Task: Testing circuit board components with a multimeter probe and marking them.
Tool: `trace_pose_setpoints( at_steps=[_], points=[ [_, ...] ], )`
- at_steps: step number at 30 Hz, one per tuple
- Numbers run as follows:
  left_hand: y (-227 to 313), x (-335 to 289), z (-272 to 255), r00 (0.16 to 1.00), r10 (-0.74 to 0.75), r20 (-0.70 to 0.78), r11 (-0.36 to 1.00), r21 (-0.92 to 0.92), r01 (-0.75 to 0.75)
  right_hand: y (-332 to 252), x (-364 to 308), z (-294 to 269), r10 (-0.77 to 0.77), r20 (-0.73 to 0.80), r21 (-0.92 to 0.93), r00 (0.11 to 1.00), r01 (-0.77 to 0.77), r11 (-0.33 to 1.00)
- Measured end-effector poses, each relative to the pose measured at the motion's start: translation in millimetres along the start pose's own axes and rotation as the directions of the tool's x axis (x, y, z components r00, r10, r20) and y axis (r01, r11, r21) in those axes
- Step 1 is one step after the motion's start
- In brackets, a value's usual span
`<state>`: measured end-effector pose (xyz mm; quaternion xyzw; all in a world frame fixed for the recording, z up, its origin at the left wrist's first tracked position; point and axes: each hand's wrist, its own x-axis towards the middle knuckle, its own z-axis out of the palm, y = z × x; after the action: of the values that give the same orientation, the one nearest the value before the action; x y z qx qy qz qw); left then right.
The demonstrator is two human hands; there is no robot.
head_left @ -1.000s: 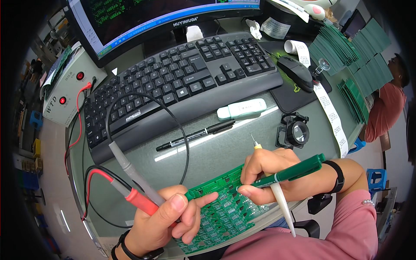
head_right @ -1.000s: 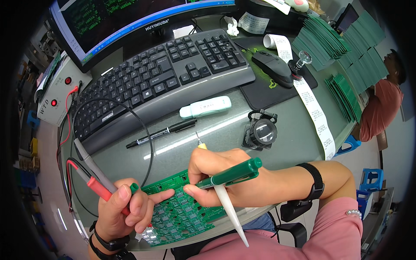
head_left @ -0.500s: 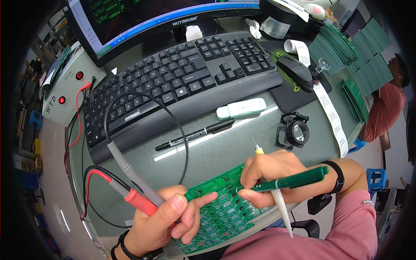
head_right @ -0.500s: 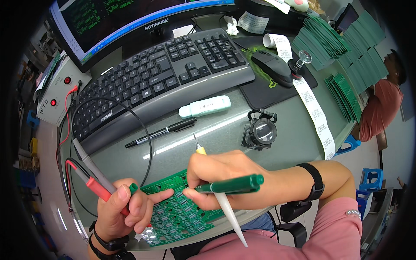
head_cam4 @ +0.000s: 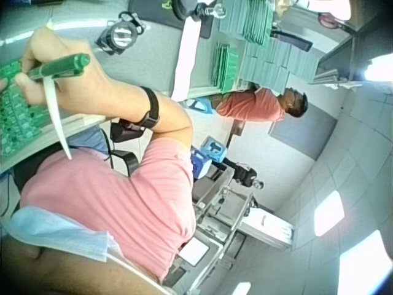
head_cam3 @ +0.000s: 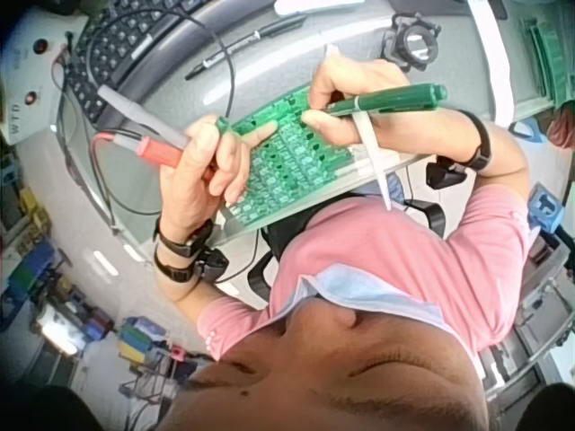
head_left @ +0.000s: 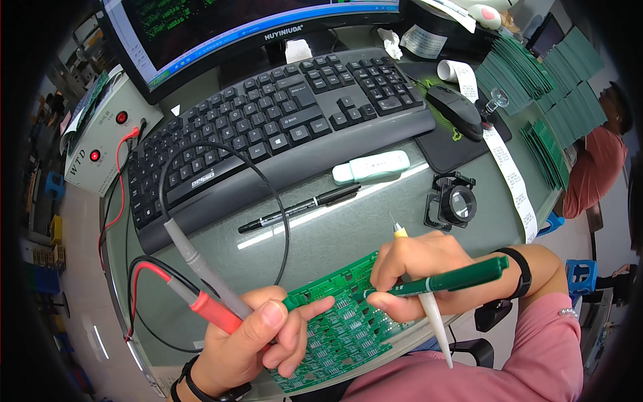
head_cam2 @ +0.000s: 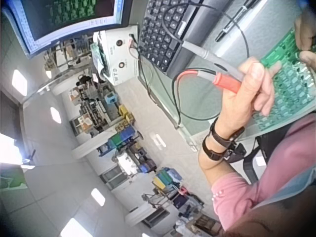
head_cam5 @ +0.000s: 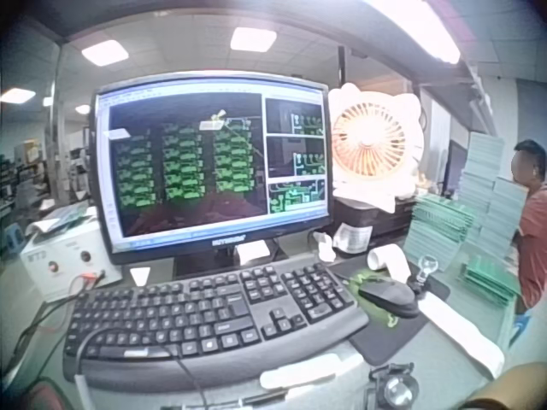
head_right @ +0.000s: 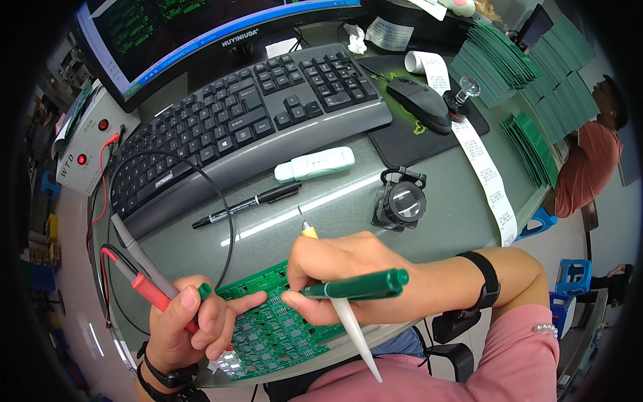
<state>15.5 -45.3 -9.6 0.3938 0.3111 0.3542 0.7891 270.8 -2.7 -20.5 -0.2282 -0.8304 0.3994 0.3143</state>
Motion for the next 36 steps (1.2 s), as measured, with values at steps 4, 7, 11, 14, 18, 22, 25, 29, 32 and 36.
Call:
trace_pose_setpoints(
  at_steps=[4, 7, 11, 14, 18, 22, 25, 29, 32, 36],
  points=[
    [0, 0, 0, 1.0, -0.001, 0.001, 1.0, -0.002, 0.001, 1, -1, 0, 0.05, 0.006, -0.001, 0.999, -0.05, 0.999],
    [0, 0, 0, 1.0, 0.0, 0.001, 1.0, -0.004, 0.0, 1, -1, 1, 0.05, 0.001, 0.002, 0.999, -0.05, 0.999],
    [-1, 0, 0, 1.0, 0.003, 0.002, 1.0, -0.001, -0.003, 0, 0, 1, 0.048, 0.007, -0.003, 0.999, -0.048, 0.999],
    [-1, 0, 0, 1.0, 0.004, 0.0, 1.0, -0.006, -0.004, 0, 0, -1, 0.058, 0.02, -0.023, 0.998, -0.057, 0.998],
    [-1, 0, 1, 1.0, 0.004, 0.001, 1.0, -0.014, -0.004, -1, -1, 0, 0.066, 0.013, -0.017, 0.998, -0.065, 0.998],
    [-1, -1, 1, 1.0, 0.002, -0.009, 1.0, -0.022, -0.002, 0, 0, 2, 0.153, -0.022, 0.111, 0.988, -0.149, 0.982],
    [-2, -1, 1, 1.0, 0.007, 0.0, 1.0, -0.017, -0.007, 4, 0, 1, 0.16, -0.055, 0.172, 0.985, -0.149, 0.974],
    [1, -2, 5, 1.0, 0.013, -0.007, 1.0, -0.002, -0.013, -2, 1, 0, 0.299, -0.042, 0.382, 0.953, -0.261, 0.887],
    [2, -3, 6, 1.0, 0.013, -0.027, 0.999, 0.035, -0.012, -16, 12, -14, 0.459, 0.065, 0.551, 0.886, -0.416, 0.723],
    [3, -1, 6, 0.999, 0.013, 0.037, 0.999, 0.05, -0.015, -20, 19, -16, 0.43, 0.057, 0.655, 0.901, -0.359, 0.665]
  ],
)
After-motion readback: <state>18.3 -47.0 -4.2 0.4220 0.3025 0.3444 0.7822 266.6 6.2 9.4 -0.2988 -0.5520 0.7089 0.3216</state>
